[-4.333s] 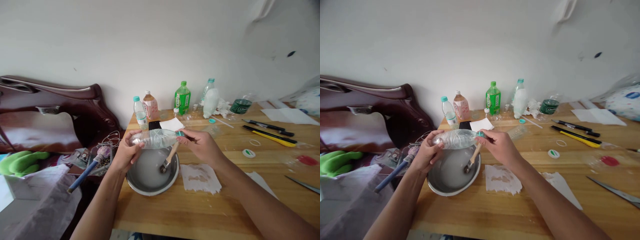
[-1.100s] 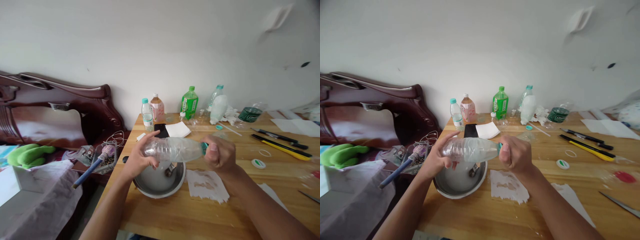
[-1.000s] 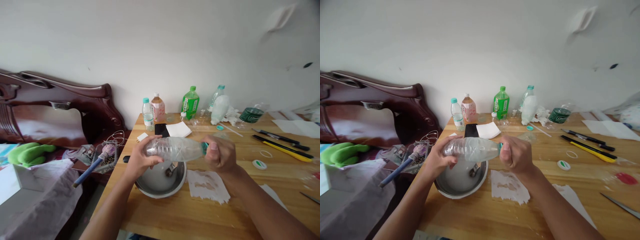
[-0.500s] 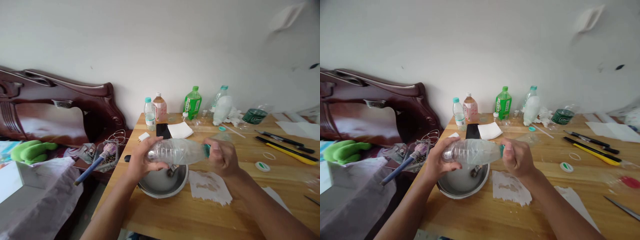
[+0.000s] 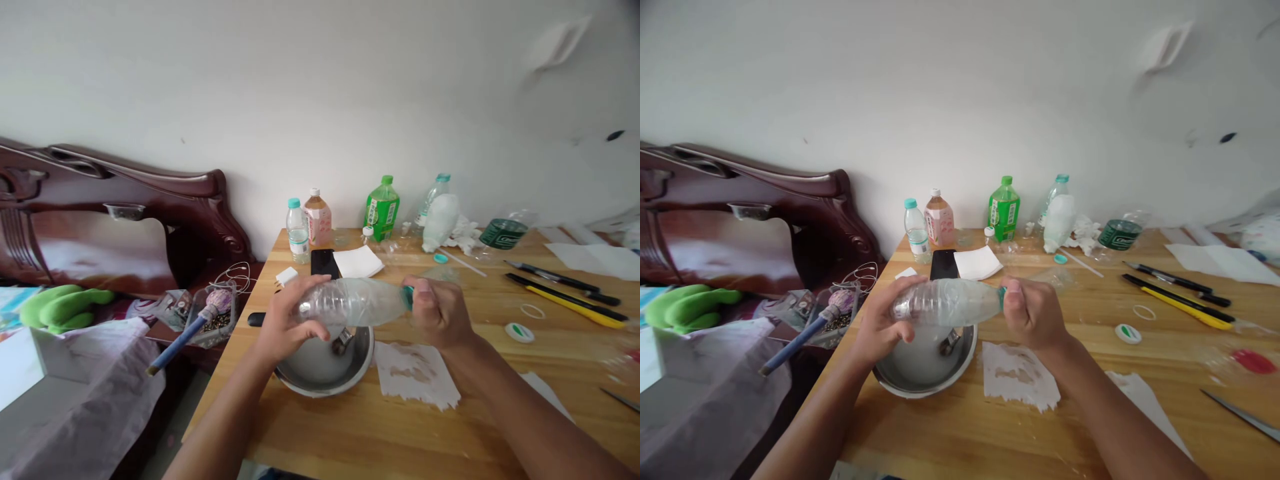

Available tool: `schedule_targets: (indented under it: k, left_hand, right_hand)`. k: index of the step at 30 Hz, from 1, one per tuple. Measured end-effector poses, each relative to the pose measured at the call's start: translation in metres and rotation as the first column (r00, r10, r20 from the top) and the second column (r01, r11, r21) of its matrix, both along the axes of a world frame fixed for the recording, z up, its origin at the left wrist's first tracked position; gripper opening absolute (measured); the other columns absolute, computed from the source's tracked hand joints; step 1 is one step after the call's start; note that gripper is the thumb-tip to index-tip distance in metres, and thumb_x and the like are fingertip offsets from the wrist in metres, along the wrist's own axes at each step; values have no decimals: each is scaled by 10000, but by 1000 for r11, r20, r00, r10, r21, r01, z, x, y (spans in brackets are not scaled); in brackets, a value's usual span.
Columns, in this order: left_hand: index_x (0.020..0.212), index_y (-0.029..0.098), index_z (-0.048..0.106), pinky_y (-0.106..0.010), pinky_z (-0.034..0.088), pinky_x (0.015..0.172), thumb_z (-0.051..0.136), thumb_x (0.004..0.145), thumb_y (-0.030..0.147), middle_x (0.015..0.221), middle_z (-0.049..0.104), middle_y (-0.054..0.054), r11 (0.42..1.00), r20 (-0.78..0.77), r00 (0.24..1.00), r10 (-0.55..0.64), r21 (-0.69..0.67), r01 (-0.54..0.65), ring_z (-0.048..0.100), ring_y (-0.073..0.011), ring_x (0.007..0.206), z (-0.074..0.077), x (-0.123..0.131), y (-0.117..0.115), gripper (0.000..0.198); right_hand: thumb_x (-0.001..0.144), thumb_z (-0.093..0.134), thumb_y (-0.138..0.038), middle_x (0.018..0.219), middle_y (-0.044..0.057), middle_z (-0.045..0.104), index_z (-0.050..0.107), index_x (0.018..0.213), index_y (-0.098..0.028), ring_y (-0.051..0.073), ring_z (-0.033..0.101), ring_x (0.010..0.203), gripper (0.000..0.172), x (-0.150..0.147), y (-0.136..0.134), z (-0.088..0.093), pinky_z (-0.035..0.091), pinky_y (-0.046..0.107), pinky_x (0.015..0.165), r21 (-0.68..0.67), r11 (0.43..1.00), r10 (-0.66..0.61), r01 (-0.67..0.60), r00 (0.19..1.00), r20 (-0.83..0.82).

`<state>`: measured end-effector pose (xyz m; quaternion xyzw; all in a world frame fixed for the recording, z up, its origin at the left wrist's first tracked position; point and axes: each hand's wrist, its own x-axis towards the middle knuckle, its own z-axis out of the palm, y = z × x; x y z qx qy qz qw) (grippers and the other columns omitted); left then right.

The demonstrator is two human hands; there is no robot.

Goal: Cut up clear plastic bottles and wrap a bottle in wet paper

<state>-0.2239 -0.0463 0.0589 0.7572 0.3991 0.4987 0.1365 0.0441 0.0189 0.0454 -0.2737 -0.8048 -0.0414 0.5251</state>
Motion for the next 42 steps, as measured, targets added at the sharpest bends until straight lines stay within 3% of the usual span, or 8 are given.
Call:
schedule_targets:
  k: [5,16,23,25,28,35,39,42]
  left_hand:
    - [1172,229,678,-362,520,830,686,748,675,1031,732,-74,971,112,993,28,-239,0,681,-258,911,5,8,-3,616]
    - [1071,176,686,-306,505,788,726,791,506,962,727,-55,917,38,999,27,-400,-10,672,-233,883,9,12,-8,434]
    - [1055,179,670,-216,432,489,682,807,555,871,694,-33,812,150,989,11,-578,78,575,-124,590,10,14,-6,450]
    - [1069,171,668,-226,458,532,712,781,539,905,703,-42,820,209,978,21,-564,103,593,-129,625,8,15,-4,469]
    - [1045,170,679,-282,518,744,772,729,480,977,725,-60,900,211,974,86,-435,15,659,-196,834,6,16,-3,452]
    - [1179,196,642,-354,506,892,760,756,505,1088,722,-98,990,45,996,73,-127,-67,671,-254,973,10,8,-10,537]
    - [1254,230,617,-369,505,925,784,739,521,1164,711,-111,998,-18,1000,10,-68,-11,664,-271,1036,19,18,-35,615]
    - [1214,270,644,-347,533,879,796,739,492,1123,731,-72,983,87,994,69,-174,-53,679,-254,999,25,27,-67,546]
  right_hand:
    - [1033,273,-236,482,-11,460,491,655,-230,151,461,415,437,-2,4,-5,332,300,456,57,998,-8,9,1000,-30]
    - [1020,291,-233,530,8,488,492,665,-233,162,460,451,408,8,15,-8,323,318,474,113,991,66,-66,998,-4]
    - [1018,267,-238,568,11,513,506,707,-222,147,454,471,392,11,17,-6,324,300,478,133,986,86,-95,993,76]
    - [1013,283,-226,549,-1,487,503,694,-223,143,436,461,388,11,14,1,309,300,473,130,988,69,-81,993,93]
    - [1009,302,-208,512,-18,440,494,670,-226,139,408,434,390,8,8,8,292,304,458,100,994,40,-50,995,94]
    - [1002,312,-181,451,-15,460,451,600,-234,140,457,379,428,-2,-11,6,338,284,406,29,999,31,-32,999,28]
    - [998,314,-181,441,-31,433,486,623,-225,134,450,366,415,8,-33,19,339,270,399,17,999,29,-29,1000,6]
    - [1003,317,-197,474,-22,462,480,628,-223,132,457,394,409,30,-51,36,338,270,418,38,999,36,-36,999,9]
